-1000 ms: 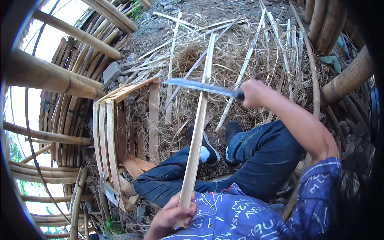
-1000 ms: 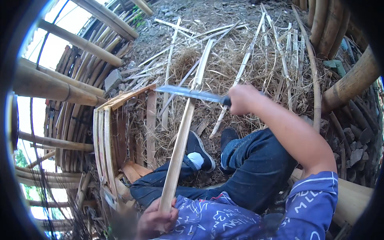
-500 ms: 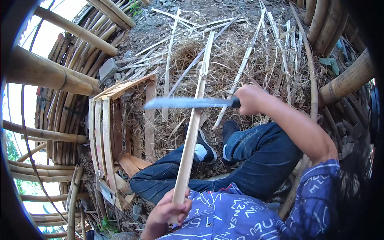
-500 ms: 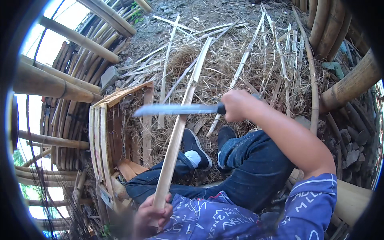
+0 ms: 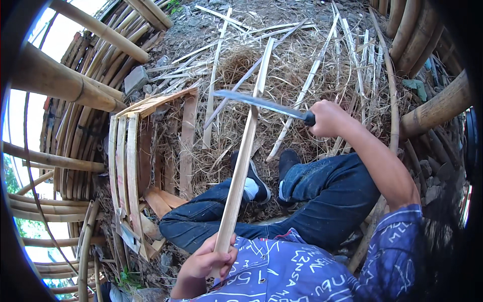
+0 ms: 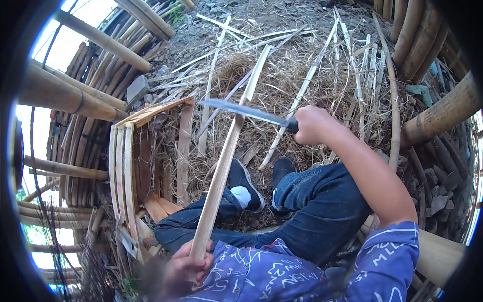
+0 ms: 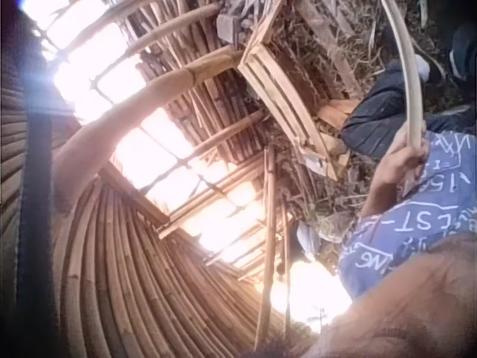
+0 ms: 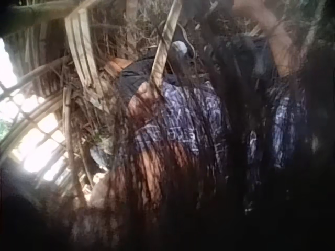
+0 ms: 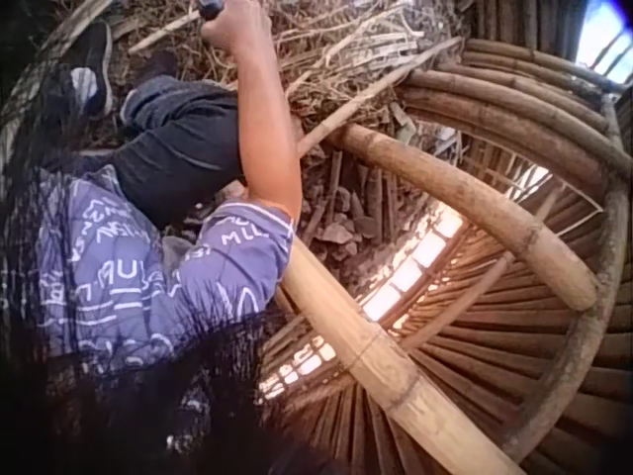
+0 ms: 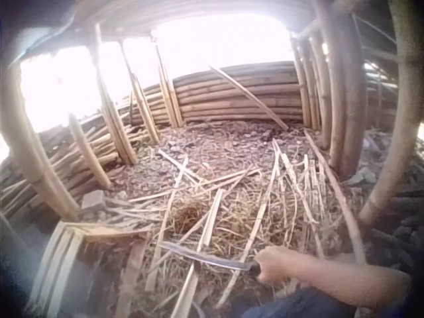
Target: The person uses a machete to shave down a long piece of bamboo while sitting on the ground. They run the blade along the length of the wood repeatedly to thin it, handling the bamboo with one hand and the tool with the other.
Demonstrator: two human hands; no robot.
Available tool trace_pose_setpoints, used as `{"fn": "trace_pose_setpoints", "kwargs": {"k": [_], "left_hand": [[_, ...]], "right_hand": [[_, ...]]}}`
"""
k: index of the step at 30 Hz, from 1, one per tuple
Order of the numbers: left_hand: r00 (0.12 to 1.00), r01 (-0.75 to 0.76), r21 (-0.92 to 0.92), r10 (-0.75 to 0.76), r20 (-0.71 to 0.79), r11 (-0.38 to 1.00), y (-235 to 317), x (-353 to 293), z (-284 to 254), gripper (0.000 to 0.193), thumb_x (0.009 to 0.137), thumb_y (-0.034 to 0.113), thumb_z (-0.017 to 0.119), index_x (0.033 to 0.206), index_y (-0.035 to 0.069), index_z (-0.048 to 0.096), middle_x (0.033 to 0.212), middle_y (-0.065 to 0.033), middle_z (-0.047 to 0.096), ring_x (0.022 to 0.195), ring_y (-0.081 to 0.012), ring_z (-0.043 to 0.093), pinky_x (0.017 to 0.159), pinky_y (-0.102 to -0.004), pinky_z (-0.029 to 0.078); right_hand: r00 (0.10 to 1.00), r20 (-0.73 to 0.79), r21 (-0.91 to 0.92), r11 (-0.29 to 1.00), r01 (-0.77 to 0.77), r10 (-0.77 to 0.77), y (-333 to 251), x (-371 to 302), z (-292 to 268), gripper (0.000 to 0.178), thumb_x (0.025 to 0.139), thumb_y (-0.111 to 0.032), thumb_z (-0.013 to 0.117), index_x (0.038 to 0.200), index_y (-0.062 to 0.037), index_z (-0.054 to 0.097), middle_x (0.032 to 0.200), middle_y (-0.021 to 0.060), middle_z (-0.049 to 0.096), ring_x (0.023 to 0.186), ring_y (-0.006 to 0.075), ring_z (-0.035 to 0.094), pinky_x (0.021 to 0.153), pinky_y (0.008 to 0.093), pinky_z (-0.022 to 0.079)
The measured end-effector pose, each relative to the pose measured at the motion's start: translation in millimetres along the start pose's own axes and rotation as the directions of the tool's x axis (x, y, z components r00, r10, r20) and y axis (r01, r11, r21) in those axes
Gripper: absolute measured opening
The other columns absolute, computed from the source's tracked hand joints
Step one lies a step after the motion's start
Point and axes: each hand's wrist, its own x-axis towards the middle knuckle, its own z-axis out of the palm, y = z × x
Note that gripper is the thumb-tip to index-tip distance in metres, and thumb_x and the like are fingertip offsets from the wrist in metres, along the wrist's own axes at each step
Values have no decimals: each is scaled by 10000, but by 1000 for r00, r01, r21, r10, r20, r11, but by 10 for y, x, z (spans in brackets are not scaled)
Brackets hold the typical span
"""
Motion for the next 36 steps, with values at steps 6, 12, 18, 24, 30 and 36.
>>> {"fn": "trace_pose_setpoints", "kwargs": {"k": [6, 12, 18, 24, 30, 36], "left_hand": [[972, 63, 720, 120, -200, 691, 91, 238, 59, 241, 900, 86, 529, 1102, 13, 420, 712, -31, 505, 525, -103, 495, 493, -266, 428], [991, -9, 450, 69, -118, 893, 108, 434, -109, 284, 868, 98, 568, 1105, 27, 427, 730, -40, 495, 557, -125, 511, 486, -282, 440], [993, -43, -3, 43, 113, 999, 58, 552, -143, 259, 924, 163, 564, 1094, 72, 391, 743, -37, 433, 553, -131, 530, 478, -321, 521], [998, 11, 116, -18, 61, 993, 44, 534, -60, 229, 924, 139, 547, 1082, 76, 394, 721, -20, 435, 551, -114, 519, 436, -269, 490], [996, 12, 115, -23, 91, 993, -4, 533, -52, 213, 927, 125, 517, 1088, 88, 383, 732, -15, 433, 556, -98, 509, 432, -263, 477], [999, 41, 139, -41, -3, 989, -68, 401, -72, 205, 922, 102, 494, 1091, 87, 379, 754, -18, 463, 571, -85, 502, 443, -257, 480]], "right_hand": [[954, 82, 41, 957, 286, -289, -293, 5, 64, 169, 607, -166, 653, 675, -12, 645, 655, 205, 622, 683, 385, 630, 673, 439, 520], [961, 115, 60, 968, 245, -250, -468, -81, 39, 187, 604, -154, 649, 709, 0, 651, 688, 217, 629, 697, 383, 636, 674, 441, 520], [929, 93, 365, 880, 303, -358, -754, -564, 287, 204, 624, -151, 655, 768, -7, 665, 635, 181, 626, 571, 326, 629, 567, 400, 503], [926, 86, 278, 901, 332, -367, -912, -750, 680, 219, 634, -245, 673, 780, -83, 687, 723, 184, 667, 724, 382, 659, 735, 451, 543], [994, -33, 145, 984, 106, -102, -581, -395, 613, 167, 645, -181, 627, 739, -47, 663, 697, 202, 651, 696, 376, 655, 674, 445, 536], [933, 154, 117, 944, 308, -324, -1041, -776, 596, 239, 639, -239, 649, 812, -84, 702, 781, 196, 676, 784, 381, 667, 750, 428, 550]]}}
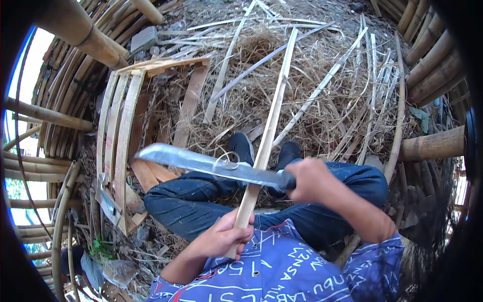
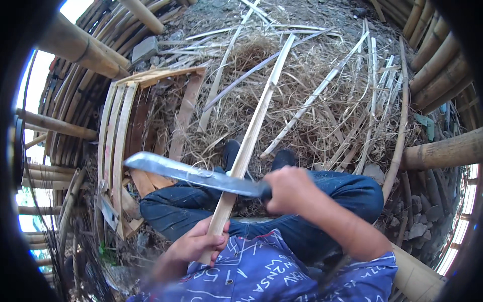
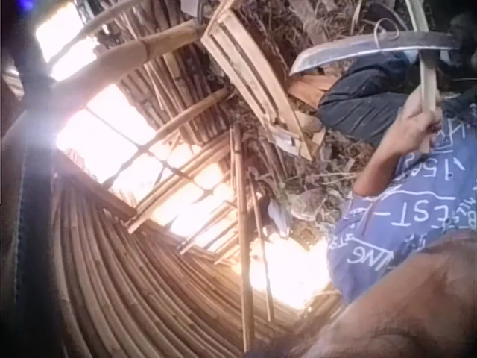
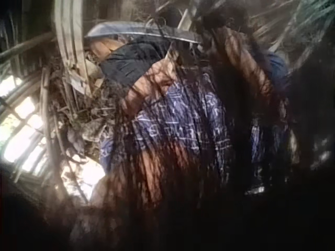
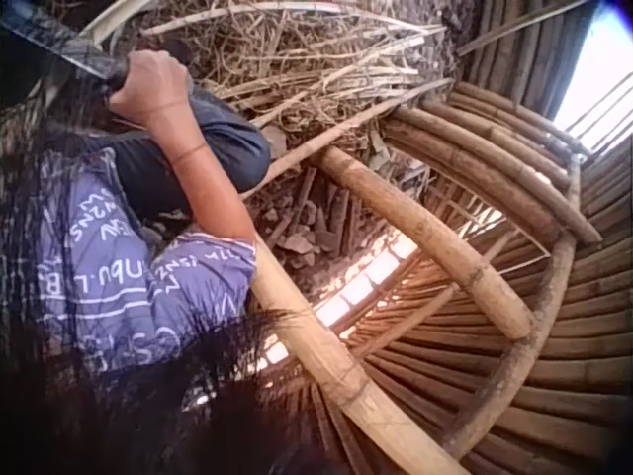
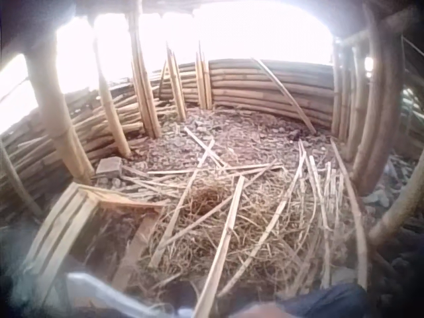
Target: The person uses a machete to shave down a long piece of bamboo while sitting on the ground. They run the blade along the length of the wood repeatedly to thin it, handling the bamboo with one hand and the tool with the other.
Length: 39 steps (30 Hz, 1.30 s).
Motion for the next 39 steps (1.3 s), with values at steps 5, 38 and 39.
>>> {"fn": "trace_pose_setpoints", "kwargs": {"k": [5, 38, 39], "left_hand": [[998, -11, 14, 10, 54, 1000, 67, -48, -25, 194, 933, 106, 480, 1094, 79, 375, 761, -22, 469, 577, -89, 507, 442, -258, 484], [999, -15, 35, 16, -44, 999, -37, -253, -103, 224, 906, 94, 501, 1094, 57, 385, 711, -24, 463, 538, -101, 519, 417, -257, 467], [999, -14, 51, 16, -29, 999, -30, -221, -83, 224, 906, 94, 501, 1094, 57, 385, 711, -24, 463, 538, -101, 519, 417, -257, 467]], "right_hand": [[967, -90, 109, 968, -227, 238, 303, 242, -81, 221, 645, -227, 664, 803, -74, 684, 749, 201, 667, 750, 398, 657, 737, 451, 539], [948, -114, 24, 955, -297, 298, 596, 632, -58, 237, 663, -214, 647, 869, -116, 715, 848, 167, 694, 826, 331, 676, 786, 423, 545], [909, -191, 165, 925, -343, 371, 948, 653, -9, 216, 672, -191, 636, 840, -74, 706, 823, 193, 688, 799, 356, 672, 759, 426, 544]]}}
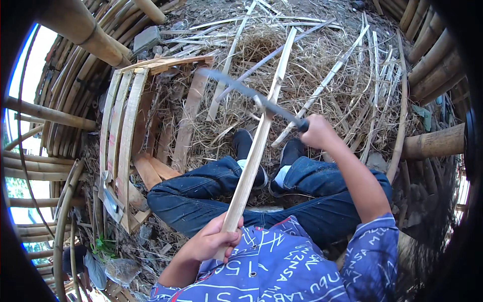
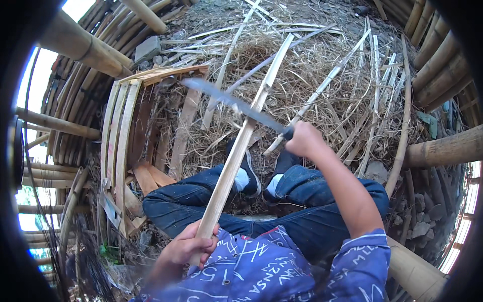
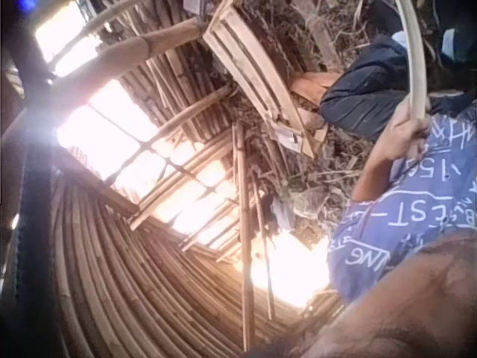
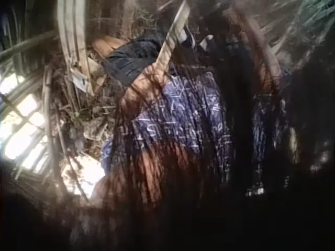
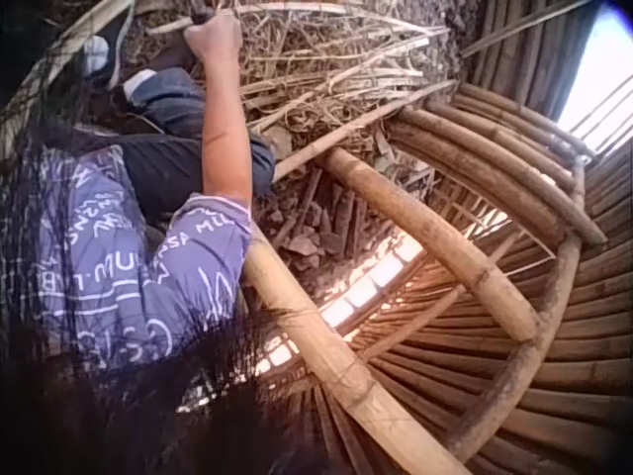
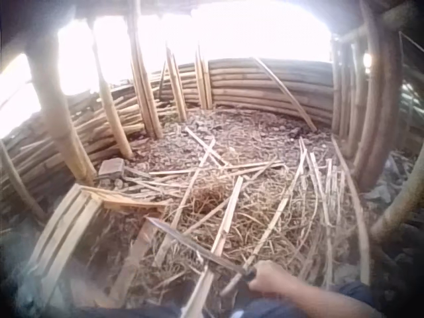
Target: The person uses a machete to shave down a long piece of bamboo while sitting on the ground. They run the blade along the length of the wood repeatedly to thin it, handling the bamboo with one hand and the tool with the other.
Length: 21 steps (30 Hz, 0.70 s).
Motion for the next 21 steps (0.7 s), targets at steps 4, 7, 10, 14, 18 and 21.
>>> {"fn": "trace_pose_setpoints", "kwargs": {"k": [4, 7, 10, 14, 18, 21], "left_hand": [[1000, 3, -84, -5, -13, 996, -7, -26, -112, 224, 898, 85, 518, 1083, 59, 393, 708, -17, 460, 535, -97, 514, 410, -251, 457], [999, 2, -54, -4, -42, 999, -2, -107, -206, 218, 898, 86, 522, 1074, 57, 397, 708, -15, 458, 531, -95, 511, 407, -250, 455], [995, 0, 48, 5, -98, 999, 41, -154, -222, 213, 899, 89, 520, 1069, 50, 396, 715, -19, 466, 528, -95, 507, 407, -252, 455], [994, 42, 138, -27, -104, 990, 264, -195, -168, 236, 881, 80, 519, 1085, 42, 407, 711, -23, 466, 526, -104, 508, 404, -255, 454], [992, 8, 206, 18, -123, 978, 518, -238, -102, 293, 869, 123, 565, 1116, 44, 429, 712, -26, 485, 516, -105, 508, 404, -256, 453], [992, 7, 201, 18, -121, 979, 692, -395, -156, 305, 864, 119, 576, 1126, 49, 438, 709, -32, 521, 508, -110, 534, 399, -259, 461]], "right_hand": [[1000, 7, -8, 1000, 0, 0, -147, -40, 93, 199, 688, -160, 630, 818, -21, 688, 804, 238, 671, 812, 379, 666, 762, 441, 534], [964, -59, 212, 940, 266, -260, -311, -400, 406, 175, 646, -170, 645, 743, -26, 665, 690, 211, 644, 684, 394, 645, 683, 448, 524], [954, 8, 24, 953, 301, -301, -525, -546, 400, 165, 652, -193, 658, 752, -63, 677, 706, 211, 649, 720, 402, 643, 730, 466, 529], [989, -149, 64, 998, 14, -4, -183, -44, 375, 242, 650, -227, 661, 808, -47, 695, 803, 229, 675, 822, 379, 669, 775, 452, 535], [977, -212, 251, 968, 20, 35, -169, 68, 463, 222, 643, -182, 617, 766, -10, 683, 767, 242, 663, 803, 399, 658, 746, 452, 532], [993, -103, 393, 914, 97, -61, -456, -139, 384, 228, 650, -180, 616, 783, -3, 674, 751, 247, 649, 757, 409, 643, 703, 445, 519]]}}
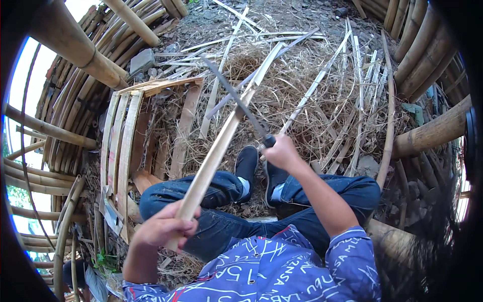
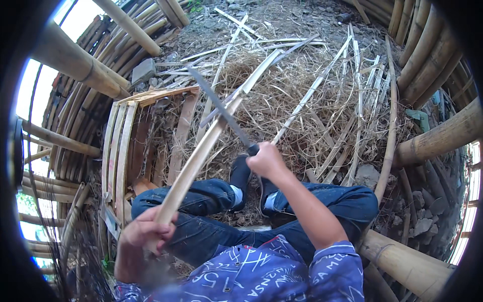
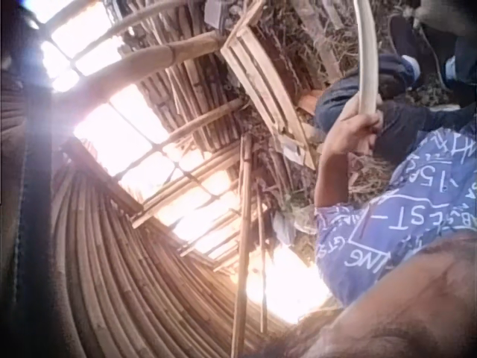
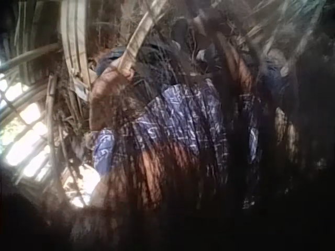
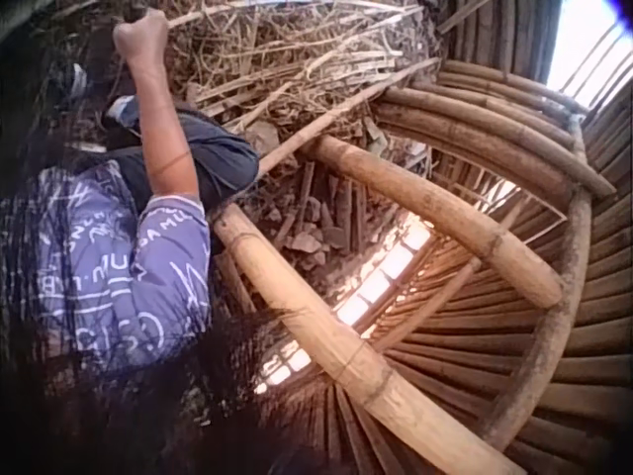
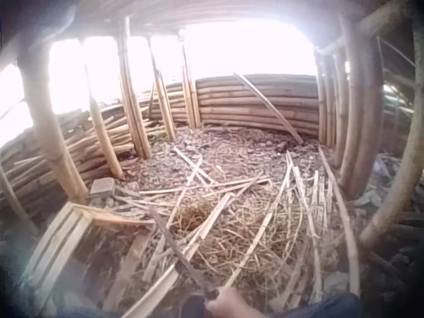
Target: The person uses a machete to shave down a long piece of bamboo while sitting on the ground. They run the blade along the length of the wood repeatedly to thin it, handling the bamboo with one hand and the tool with the other.
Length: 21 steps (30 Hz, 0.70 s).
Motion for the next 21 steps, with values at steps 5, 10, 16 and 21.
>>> {"fn": "trace_pose_setpoints", "kwargs": {"k": [5, 10, 16, 21], "left_hand": [[1000, -13, 55, 14, -15, 998, 453, -56, -186, 300, 873, 122, 563, 1113, 2, 428, 683, -48, 497, 482, -118, 535, 381, -264, 485], [999, 22, 78, -25, 43, 997, 660, -120, -209, 284, 893, 122, 550, 1121, 8, 423, 694, -50, 500, 509, -119, 558, 405, -274, 501], [996, 4, 25, -6, 84, 1000, 361, -65, -312, 285, 934, 161, 542, 1153, 32, 415, 723, -32, 500, 527, -106, 553, 416, -266, 493], [997, -46, -3, 46, 62, 999, 249, -82, -172, 264, 931, 143, 523, 1145, 31, 417, 747, -27, 507, 530, -101, 544, 437, -256, 480]], "right_hand": [[988, -58, -26, 989, 143, -144, -64, -112, 31, 249, 654, -194, 635, 810, -4, 672, 747, 239, 644, 761, 402, 641, 702, 440, 517], [975, -29, 74, 972, 223, -221, -399, -131, -106, 187, 662, -154, 653, 726, 18, 613, 635, 202, 595, 616, 362, 613, 595, 397, 481], [915, 46, 42, 916, 398, -400, -625, -378, -52, 177, 659, -157, 666, 745, -10, 617, 645, 185, 595, 621, 363, 603, 598, 393, 482], [875, 45, -209, 852, 480, -482, -606, -277, 38, 218, 644, -203, 705, 763, -36, 631, 664, 181, 604, 671, 393, 608, 611, 412, 492]]}}
